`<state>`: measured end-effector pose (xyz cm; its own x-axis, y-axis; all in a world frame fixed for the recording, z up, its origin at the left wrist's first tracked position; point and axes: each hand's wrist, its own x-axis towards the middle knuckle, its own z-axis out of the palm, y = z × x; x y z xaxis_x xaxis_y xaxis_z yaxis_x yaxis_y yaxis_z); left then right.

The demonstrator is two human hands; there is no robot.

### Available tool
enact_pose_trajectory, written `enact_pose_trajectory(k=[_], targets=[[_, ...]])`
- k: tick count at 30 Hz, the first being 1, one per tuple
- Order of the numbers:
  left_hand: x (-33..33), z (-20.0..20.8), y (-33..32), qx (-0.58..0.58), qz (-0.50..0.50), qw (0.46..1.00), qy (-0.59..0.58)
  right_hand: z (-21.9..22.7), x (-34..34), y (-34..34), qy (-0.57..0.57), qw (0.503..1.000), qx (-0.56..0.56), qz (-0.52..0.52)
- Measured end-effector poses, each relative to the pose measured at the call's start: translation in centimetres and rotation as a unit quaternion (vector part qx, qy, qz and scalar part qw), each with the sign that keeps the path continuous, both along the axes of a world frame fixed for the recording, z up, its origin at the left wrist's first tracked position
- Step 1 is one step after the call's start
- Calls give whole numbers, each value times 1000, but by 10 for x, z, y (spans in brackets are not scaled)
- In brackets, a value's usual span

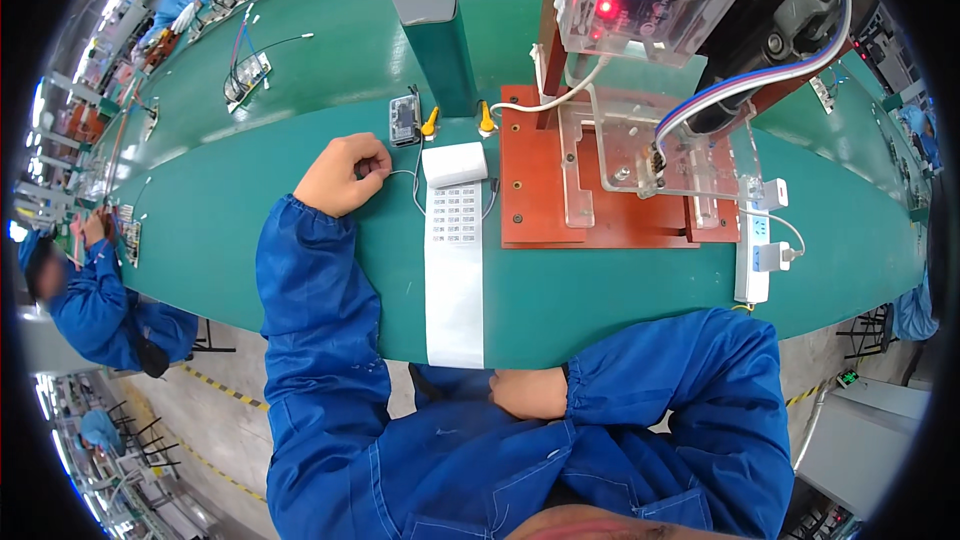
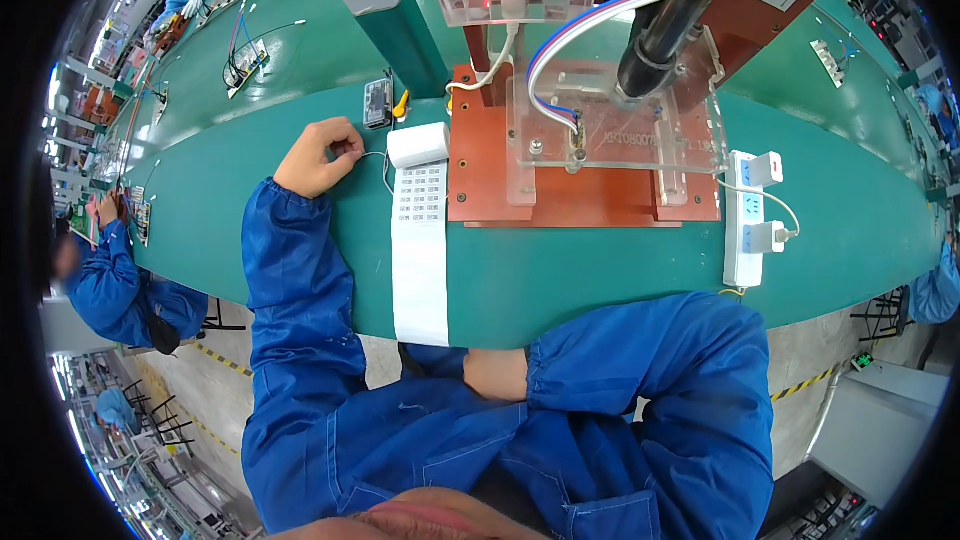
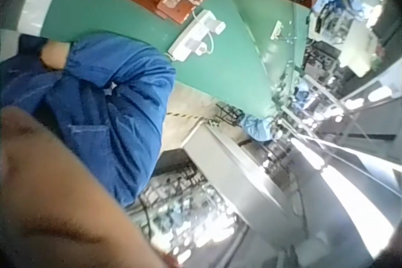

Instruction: Assembling and testing electronic circuit boards using a manual fixture and connecting components.

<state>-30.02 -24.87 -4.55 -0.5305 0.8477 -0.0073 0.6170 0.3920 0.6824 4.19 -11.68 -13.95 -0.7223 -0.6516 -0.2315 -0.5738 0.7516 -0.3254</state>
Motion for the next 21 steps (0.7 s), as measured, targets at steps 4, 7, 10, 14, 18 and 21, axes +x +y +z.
enact_pose_trajectory(k=[4,7,10,14,18,21], targets=[[-2,-5,-1,10,-10,1000,15,6,-5,3,-20,998,-4,52],[0,-2,0,-10,2,1000,7,2,-4,2,-18,999,-3,29],[0,-3,2,-10,0,1000,12,-4,-2,2,-52,997,-22,56],[-1,-7,0,-4,6,1000,8,-8,2,-3,-22,1000,-16,6],[1,-6,2,-13,25,1000,12,0,0,0,-27,999,-16,7],[3,-3,4,-33,23,999,7,2,-1,2,-38,999,-26,15]])
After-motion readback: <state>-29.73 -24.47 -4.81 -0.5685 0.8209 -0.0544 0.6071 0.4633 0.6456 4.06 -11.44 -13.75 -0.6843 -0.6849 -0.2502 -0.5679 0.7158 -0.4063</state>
